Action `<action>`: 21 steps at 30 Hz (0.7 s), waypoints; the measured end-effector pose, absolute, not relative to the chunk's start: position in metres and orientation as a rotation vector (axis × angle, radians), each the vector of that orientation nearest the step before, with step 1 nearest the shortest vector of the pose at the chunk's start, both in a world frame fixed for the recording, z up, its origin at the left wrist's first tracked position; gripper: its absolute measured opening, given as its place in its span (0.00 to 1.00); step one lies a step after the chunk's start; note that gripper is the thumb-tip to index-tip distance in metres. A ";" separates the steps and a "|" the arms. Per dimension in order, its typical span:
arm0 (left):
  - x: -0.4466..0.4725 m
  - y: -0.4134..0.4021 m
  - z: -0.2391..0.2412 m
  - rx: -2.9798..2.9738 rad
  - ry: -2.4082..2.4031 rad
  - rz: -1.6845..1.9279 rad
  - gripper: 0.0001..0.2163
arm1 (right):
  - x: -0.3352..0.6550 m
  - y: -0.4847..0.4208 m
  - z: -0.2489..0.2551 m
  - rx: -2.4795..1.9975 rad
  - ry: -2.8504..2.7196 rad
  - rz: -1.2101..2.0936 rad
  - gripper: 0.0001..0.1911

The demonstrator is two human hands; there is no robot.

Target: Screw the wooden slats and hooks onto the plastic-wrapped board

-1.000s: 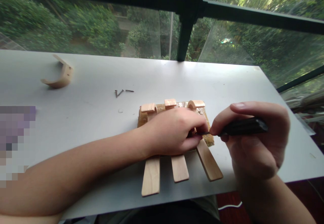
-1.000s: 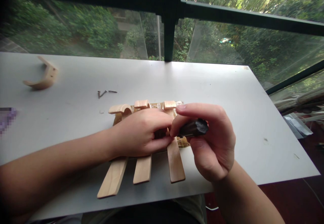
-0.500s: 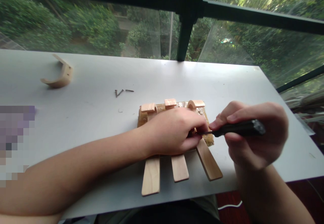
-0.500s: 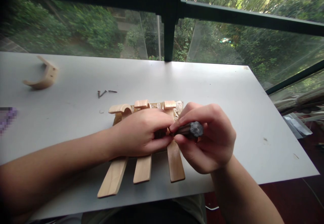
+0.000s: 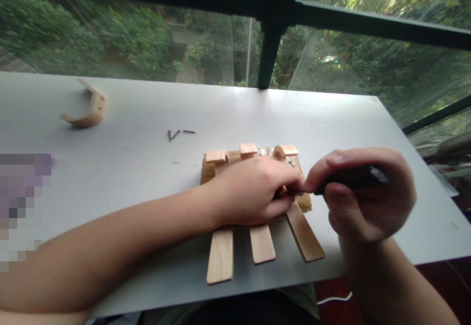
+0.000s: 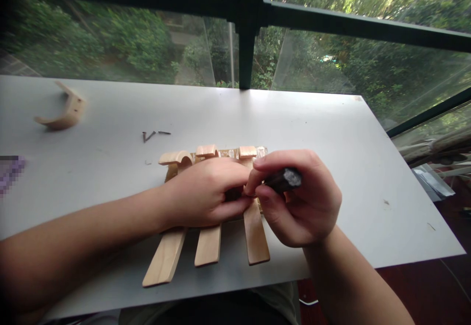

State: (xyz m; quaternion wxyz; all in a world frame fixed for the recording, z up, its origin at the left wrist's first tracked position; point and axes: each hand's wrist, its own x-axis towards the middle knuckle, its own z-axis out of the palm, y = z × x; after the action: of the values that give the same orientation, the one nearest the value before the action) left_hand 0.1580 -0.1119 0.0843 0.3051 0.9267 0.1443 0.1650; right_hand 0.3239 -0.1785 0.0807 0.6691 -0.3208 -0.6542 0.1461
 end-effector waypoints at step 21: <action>0.159 -0.111 0.085 2.452 0.371 0.437 0.06 | 0.322 -0.191 0.083 -0.676 -1.365 0.592 0.09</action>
State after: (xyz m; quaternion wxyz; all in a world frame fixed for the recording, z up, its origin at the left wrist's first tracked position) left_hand 0.1585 -0.1110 0.0851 0.3066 0.9268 0.1402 0.1652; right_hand 0.3222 -0.1906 0.0834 0.6841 -0.3017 -0.6092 0.2643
